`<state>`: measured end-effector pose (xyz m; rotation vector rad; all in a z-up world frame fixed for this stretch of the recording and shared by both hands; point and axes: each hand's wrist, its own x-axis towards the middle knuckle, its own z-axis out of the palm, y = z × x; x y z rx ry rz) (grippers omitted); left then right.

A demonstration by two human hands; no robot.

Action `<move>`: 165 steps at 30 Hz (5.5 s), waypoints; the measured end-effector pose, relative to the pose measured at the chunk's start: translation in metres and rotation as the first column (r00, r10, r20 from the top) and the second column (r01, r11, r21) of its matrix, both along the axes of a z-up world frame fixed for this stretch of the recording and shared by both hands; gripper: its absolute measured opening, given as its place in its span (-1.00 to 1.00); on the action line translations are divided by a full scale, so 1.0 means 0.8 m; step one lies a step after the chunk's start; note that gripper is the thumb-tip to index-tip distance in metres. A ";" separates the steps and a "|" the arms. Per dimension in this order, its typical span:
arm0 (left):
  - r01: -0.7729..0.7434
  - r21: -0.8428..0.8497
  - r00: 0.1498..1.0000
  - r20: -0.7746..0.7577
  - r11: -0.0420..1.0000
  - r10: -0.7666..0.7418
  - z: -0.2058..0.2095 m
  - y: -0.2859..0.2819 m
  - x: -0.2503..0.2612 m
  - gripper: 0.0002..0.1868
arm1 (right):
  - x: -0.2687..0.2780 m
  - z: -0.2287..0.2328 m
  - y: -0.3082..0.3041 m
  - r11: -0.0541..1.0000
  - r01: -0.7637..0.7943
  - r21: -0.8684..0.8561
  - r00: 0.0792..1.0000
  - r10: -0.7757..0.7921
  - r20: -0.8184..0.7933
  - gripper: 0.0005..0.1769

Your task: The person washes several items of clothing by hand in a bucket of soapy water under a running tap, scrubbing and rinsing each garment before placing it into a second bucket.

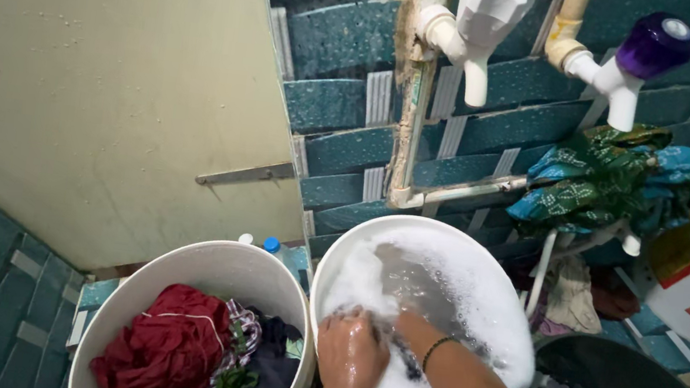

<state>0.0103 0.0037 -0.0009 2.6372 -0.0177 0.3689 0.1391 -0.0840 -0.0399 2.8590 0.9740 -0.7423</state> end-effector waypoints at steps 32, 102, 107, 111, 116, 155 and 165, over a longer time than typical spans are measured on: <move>0.426 0.264 0.643 -0.761 0.865 -0.085 -0.003 -0.028 0.056 -0.21 | -0.003 -0.036 -0.070 0.935 0.293 0.197 0.921 -0.222 -0.320 -0.05; 0.116 0.104 0.884 -0.463 0.988 -0.056 0.059 0.002 -0.026 0.31 | -0.043 -0.075 -0.075 0.989 0.096 -0.110 0.980 -0.114 -0.162 -0.30; 0.103 0.066 0.862 -0.504 0.993 -0.056 0.081 0.002 -0.025 0.73 | -0.036 0.018 -0.085 0.886 0.188 0.424 0.982 -0.172 -0.076 -0.66; 0.011 0.011 0.937 -0.349 1.000 -0.007 0.074 0.001 -0.028 0.80 | -0.033 0.155 -0.105 0.577 -0.093 0.812 0.961 -0.161 0.224 -0.61; -0.033 -0.013 0.967 -0.255 0.999 0.029 0.067 0.001 -0.026 0.77 | -0.032 0.342 -0.125 0.428 -0.055 0.902 0.924 -0.320 0.209 -0.67; 0.078 0.250 0.869 -0.492 0.965 0.058 0.043 -0.001 0.001 0.56 | -0.012 0.063 -0.079 0.715 0.498 0.491 0.865 -0.366 -0.344 -0.35; -0.191 -0.236 0.868 -0.493 0.953 0.052 -0.014 -0.034 0.042 0.83 | -0.036 0.241 -0.155 -0.020 0.515 0.857 0.832 -0.227 -0.506 -0.55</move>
